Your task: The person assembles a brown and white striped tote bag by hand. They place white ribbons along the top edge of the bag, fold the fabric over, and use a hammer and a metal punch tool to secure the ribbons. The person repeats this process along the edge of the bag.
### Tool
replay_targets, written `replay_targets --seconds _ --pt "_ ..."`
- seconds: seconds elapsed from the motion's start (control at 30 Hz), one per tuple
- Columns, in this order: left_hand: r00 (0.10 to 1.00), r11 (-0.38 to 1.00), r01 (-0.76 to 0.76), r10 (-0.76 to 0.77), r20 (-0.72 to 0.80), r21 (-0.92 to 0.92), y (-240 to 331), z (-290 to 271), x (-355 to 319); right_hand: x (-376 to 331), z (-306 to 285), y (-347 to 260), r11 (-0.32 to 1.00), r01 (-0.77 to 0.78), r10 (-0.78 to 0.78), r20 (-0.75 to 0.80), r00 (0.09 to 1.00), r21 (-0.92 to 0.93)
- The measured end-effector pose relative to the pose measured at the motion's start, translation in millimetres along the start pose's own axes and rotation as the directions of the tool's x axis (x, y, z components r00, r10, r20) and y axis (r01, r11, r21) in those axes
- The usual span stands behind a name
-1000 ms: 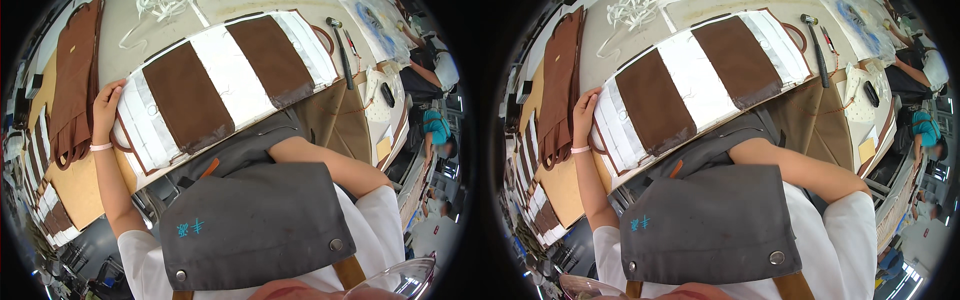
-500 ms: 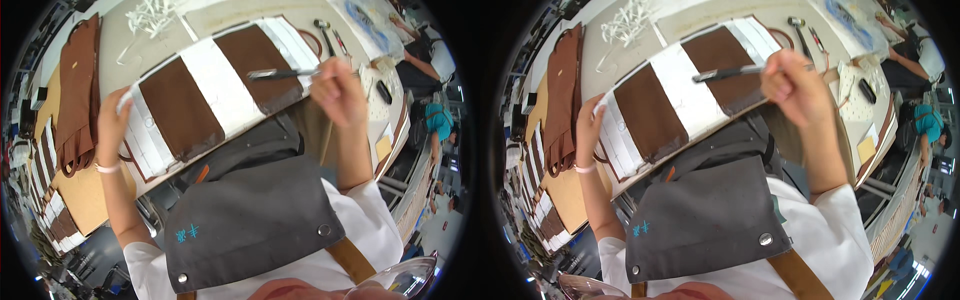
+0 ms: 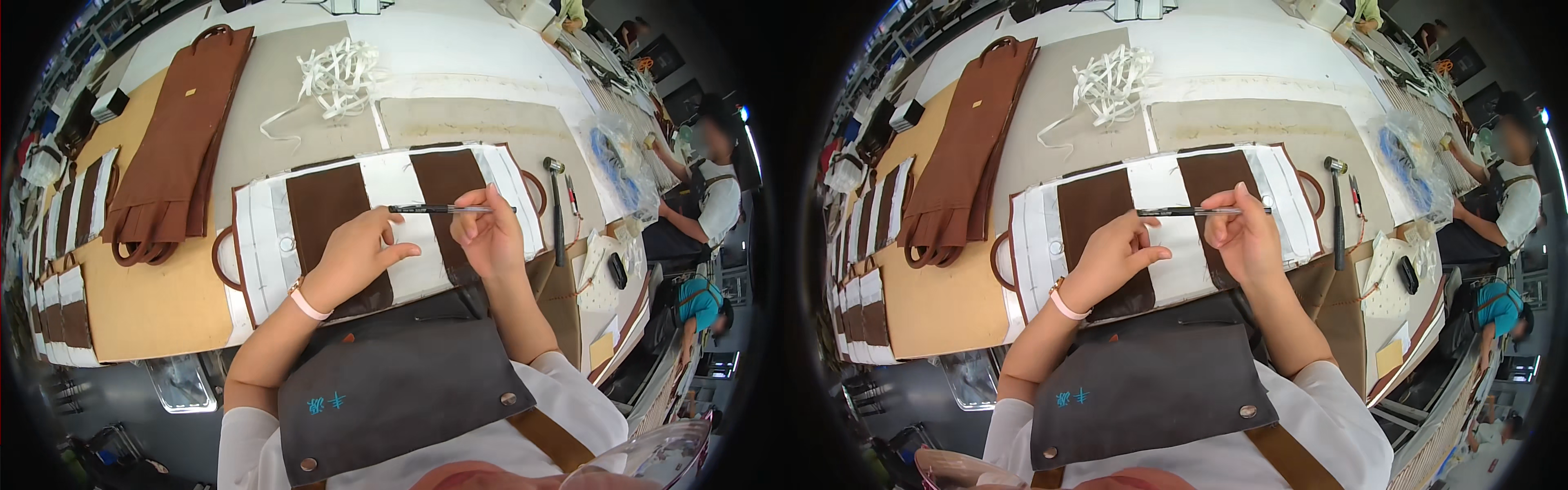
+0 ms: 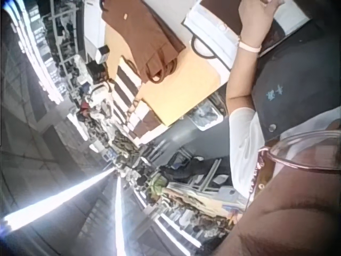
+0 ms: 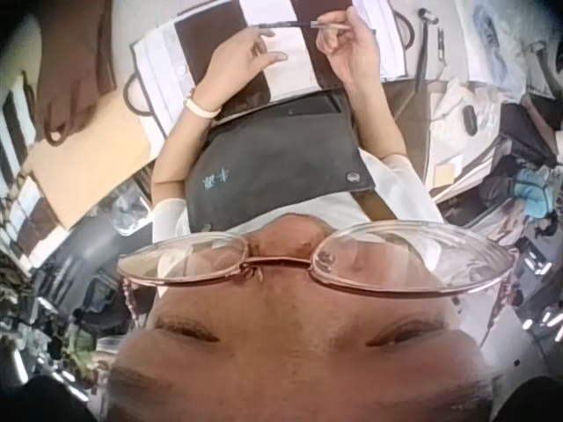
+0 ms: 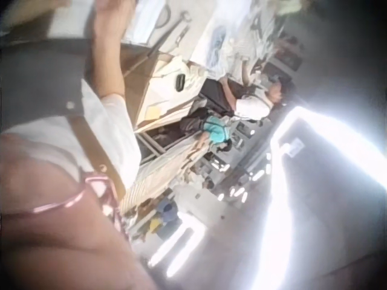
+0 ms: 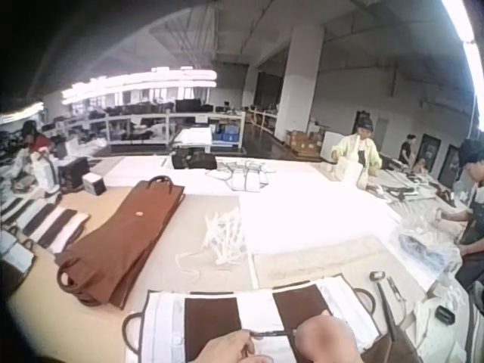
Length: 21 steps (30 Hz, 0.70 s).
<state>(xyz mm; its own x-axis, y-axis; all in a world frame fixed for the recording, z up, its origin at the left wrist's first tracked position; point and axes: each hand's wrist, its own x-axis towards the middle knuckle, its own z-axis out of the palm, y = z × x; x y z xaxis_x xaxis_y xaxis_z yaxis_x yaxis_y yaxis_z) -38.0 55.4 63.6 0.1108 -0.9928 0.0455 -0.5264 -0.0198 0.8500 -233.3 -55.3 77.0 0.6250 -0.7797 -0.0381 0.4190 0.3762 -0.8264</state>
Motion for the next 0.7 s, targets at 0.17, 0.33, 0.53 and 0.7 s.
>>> replay_targets --seconds 0.17,0.33,0.53,0.7 --pt "0.972 0.964 -0.233 0.23 -0.041 -0.131 -20 6 5 2 12 11 0.968 -0.186 0.197 0.05 0.979 -0.169" --pt "0.986 0.992 -0.102 0.11 0.124 -0.07 -10 -3 2 26 17 24 0.876 -0.232 0.335 0.188 0.923 -0.423" --pt "0.979 0.856 0.112 -0.008 0.204 -0.504 -18 -18 13 77 45 -6 0.87 -0.17 0.329 0.286 0.9 -0.464" --pt "0.954 0.432 0.299 -0.107 0.281 -0.851 -23 -37 4 149 14 -5 0.97 -0.239 0.238 0.294 0.926 -0.032"
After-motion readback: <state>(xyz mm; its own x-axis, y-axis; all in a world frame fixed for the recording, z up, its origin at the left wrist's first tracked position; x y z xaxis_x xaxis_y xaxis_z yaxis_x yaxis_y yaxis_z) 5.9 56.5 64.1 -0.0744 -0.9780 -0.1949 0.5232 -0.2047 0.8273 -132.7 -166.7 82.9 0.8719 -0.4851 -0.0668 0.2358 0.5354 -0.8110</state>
